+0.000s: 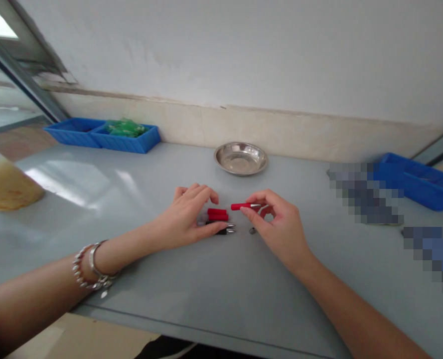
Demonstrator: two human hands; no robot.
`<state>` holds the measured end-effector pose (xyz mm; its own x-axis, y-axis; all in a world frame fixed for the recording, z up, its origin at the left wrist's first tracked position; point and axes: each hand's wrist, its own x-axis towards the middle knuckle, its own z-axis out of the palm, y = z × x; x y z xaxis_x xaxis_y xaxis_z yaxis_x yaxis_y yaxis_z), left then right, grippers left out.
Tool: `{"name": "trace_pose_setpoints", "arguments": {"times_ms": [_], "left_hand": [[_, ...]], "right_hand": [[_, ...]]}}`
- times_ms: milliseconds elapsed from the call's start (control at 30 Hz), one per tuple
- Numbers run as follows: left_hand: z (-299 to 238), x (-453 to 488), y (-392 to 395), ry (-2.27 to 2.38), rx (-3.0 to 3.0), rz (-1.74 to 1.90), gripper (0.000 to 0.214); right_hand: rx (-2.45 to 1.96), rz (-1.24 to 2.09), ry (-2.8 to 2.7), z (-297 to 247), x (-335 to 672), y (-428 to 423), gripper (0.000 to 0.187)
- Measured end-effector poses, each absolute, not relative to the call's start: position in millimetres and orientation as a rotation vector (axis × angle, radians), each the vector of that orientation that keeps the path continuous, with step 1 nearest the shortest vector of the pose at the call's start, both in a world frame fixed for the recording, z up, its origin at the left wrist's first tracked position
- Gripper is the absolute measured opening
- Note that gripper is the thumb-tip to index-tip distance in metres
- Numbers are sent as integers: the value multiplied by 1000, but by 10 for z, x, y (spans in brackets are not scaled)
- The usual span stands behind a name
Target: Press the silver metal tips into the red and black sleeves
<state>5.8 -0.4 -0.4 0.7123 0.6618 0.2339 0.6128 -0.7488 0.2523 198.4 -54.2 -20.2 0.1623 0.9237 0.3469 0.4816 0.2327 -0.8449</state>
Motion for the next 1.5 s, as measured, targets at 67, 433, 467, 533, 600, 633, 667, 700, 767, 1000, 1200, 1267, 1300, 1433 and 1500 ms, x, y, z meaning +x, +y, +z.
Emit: {"name": "trace_pose_setpoints", "arguments": {"times_ms": [67, 433, 467, 533, 600, 633, 667, 700, 767, 1000, 1200, 1267, 1300, 1433, 1500], "left_hand": [[-2, 58, -2, 1089, 2716, 611, 42], [23, 64, -65, 879, 2741, 754, 16], [24, 66, -65, 883, 2740, 756, 16], [24, 68, -64, 882, 2733, 775, 16], [24, 67, -65, 885, 2727, 804, 15], [24, 66, -66, 890, 2725, 814, 15], [26, 65, -69, 896, 2722, 816, 14], [28, 65, -72, 902, 2718, 815, 14], [34, 67, -76, 903, 2704, 802, 14], [36, 67, -59, 868, 2664, 789, 16], [20, 67, -52, 882, 2670, 843, 13], [16, 68, -57, 860, 2666, 860, 13], [12, 69, -59, 840, 2665, 868, 12], [-1, 68, -54, 780, 2670, 872, 12], [-3, 65, -46, 787, 2678, 882, 12]], "right_hand": [[-1394, 567, -1439, -195, 1972, -552, 20], [-1341, 704, -1384, -116, 1864, -639, 23], [-1335, 726, -1375, -117, 1862, -636, 24], [-1329, 779, -1361, -117, 1860, -630, 23], [-1331, 830, -1362, -111, 1860, -629, 21], [-1333, 841, -1369, -106, 1861, -631, 20], [-1334, 842, -1376, -100, 1862, -634, 20], [-1333, 832, -1382, -94, 1864, -638, 20], [-1331, 801, -1388, -84, 1867, -647, 20], [-1272, 605, -1486, -112, 1889, -651, 13], [-1263, 701, -1485, -113, 1890, -637, 20], [-1286, 749, -1474, -99, 1891, -639, 19], [-1295, 756, -1469, -93, 1891, -641, 18], [-1278, 700, -1487, -98, 1895, -643, 12], [-1250, 659, -1500, -112, 1898, -639, 12]]}}
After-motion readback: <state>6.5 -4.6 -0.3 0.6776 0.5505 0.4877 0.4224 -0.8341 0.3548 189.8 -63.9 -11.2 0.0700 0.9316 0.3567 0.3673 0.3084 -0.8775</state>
